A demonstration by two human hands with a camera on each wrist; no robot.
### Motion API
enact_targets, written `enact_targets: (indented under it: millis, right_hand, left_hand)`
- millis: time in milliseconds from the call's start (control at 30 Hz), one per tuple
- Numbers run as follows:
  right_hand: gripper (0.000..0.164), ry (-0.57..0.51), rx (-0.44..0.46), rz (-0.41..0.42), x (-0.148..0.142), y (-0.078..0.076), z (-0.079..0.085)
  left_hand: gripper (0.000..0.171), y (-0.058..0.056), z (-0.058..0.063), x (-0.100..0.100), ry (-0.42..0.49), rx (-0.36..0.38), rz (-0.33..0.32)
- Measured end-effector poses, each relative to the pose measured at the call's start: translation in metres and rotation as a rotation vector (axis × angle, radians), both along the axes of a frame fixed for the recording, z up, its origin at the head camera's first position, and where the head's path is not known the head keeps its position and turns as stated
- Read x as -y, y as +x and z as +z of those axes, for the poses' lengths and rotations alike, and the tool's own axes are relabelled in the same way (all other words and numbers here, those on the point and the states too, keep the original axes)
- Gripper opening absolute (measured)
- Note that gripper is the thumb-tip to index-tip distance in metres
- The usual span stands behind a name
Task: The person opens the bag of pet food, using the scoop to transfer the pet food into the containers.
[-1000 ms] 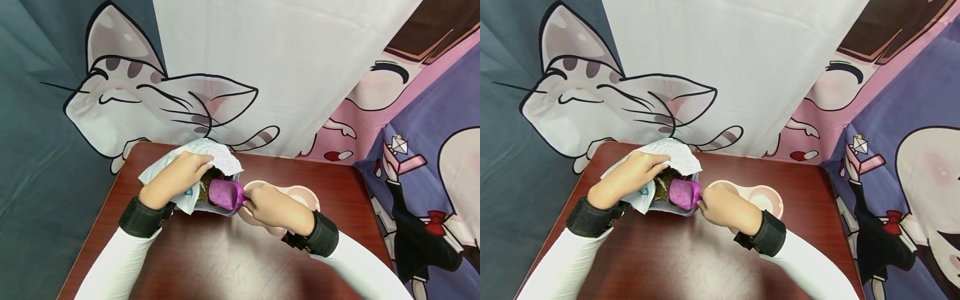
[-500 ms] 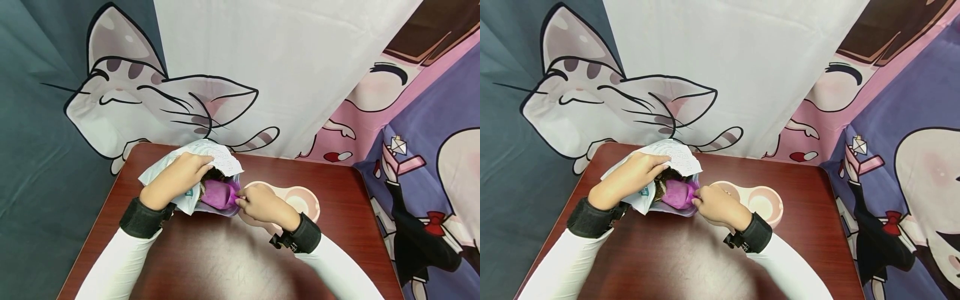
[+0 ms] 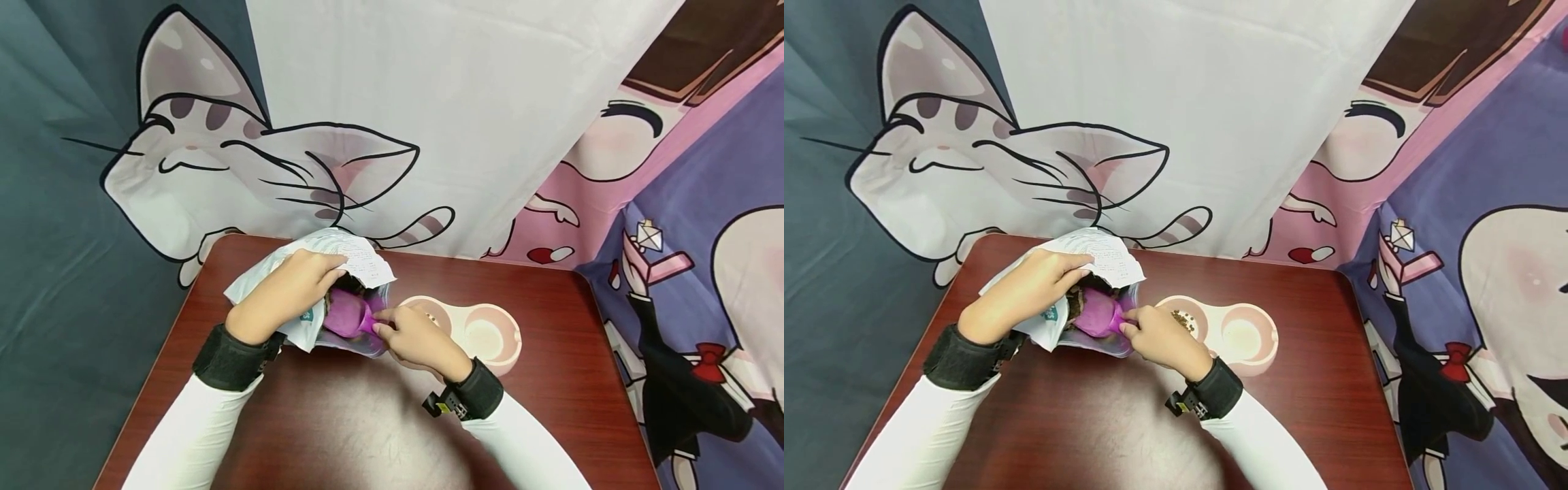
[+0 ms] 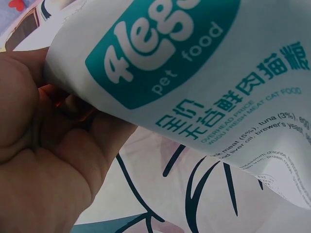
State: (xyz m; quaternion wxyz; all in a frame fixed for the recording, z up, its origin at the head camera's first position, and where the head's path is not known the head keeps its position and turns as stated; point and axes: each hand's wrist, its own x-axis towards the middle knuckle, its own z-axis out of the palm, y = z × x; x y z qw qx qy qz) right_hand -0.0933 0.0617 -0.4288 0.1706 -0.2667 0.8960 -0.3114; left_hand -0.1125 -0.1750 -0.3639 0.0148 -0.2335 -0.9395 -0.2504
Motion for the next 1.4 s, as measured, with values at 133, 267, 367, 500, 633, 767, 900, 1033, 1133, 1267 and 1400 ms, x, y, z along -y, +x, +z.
enact_targets:
  millis: [133, 267, 367, 500, 633, 767, 900, 1033, 1133, 1267, 1400]
  right_hand:
    - [0.03, -0.016, -0.01, -0.024, 0.004, 0.002, -0.003]
    - [0.029, -0.024, -0.018, -0.035, 0.005, 0.002, -0.005]
    - [0.029, -0.024, -0.017, -0.032, 0.004, 0.002, -0.006]
    - [0.03, -0.031, -0.01, -0.033, 0.001, 0.003, -0.009]
    - [0.03, -0.094, 0.054, -0.049, -0.004, 0.005, -0.014]
    - [0.03, -0.188, 0.144, -0.078, -0.008, 0.01, -0.019]
    - [0.031, -0.273, 0.197, -0.119, -0.013, 0.016, -0.025]
    - [0.031, -0.36, 0.24, -0.174, -0.021, 0.025, -0.03]
    - [0.031, -0.405, 0.25, -0.206, -0.027, 0.031, -0.033]
    - [0.031, -0.451, 0.235, -0.218, -0.031, 0.037, -0.039]
    - [0.033, -0.509, 0.22, -0.223, -0.034, 0.042, -0.049]
  left_hand:
    - [0.027, 0.001, 0.0, 0.001, -0.001, 0.001, 0.002]
    - [0.025, 0.001, 0.001, 0.001, 0.003, -0.005, -0.001]
    - [0.019, 0.001, 0.001, 0.0, 0.007, -0.011, -0.011]
    - [0.015, 0.0, 0.0, 0.0, 0.011, -0.014, -0.025]
    - [0.017, 0.001, 0.0, 0.001, 0.01, -0.016, -0.018]
    - [0.016, 0.0, 0.001, 0.002, 0.005, -0.024, -0.018]
    - [0.013, -0.001, 0.001, 0.001, 0.0, -0.033, -0.027]
    - [0.013, -0.001, 0.003, 0.001, -0.003, -0.03, -0.023]
    - [0.013, -0.001, 0.005, 0.003, -0.006, -0.018, -0.016]
    - [0.016, -0.002, 0.007, 0.004, -0.013, 0.001, -0.014]
    - [0.018, -0.002, 0.007, 0.003, -0.017, 0.012, -0.013]
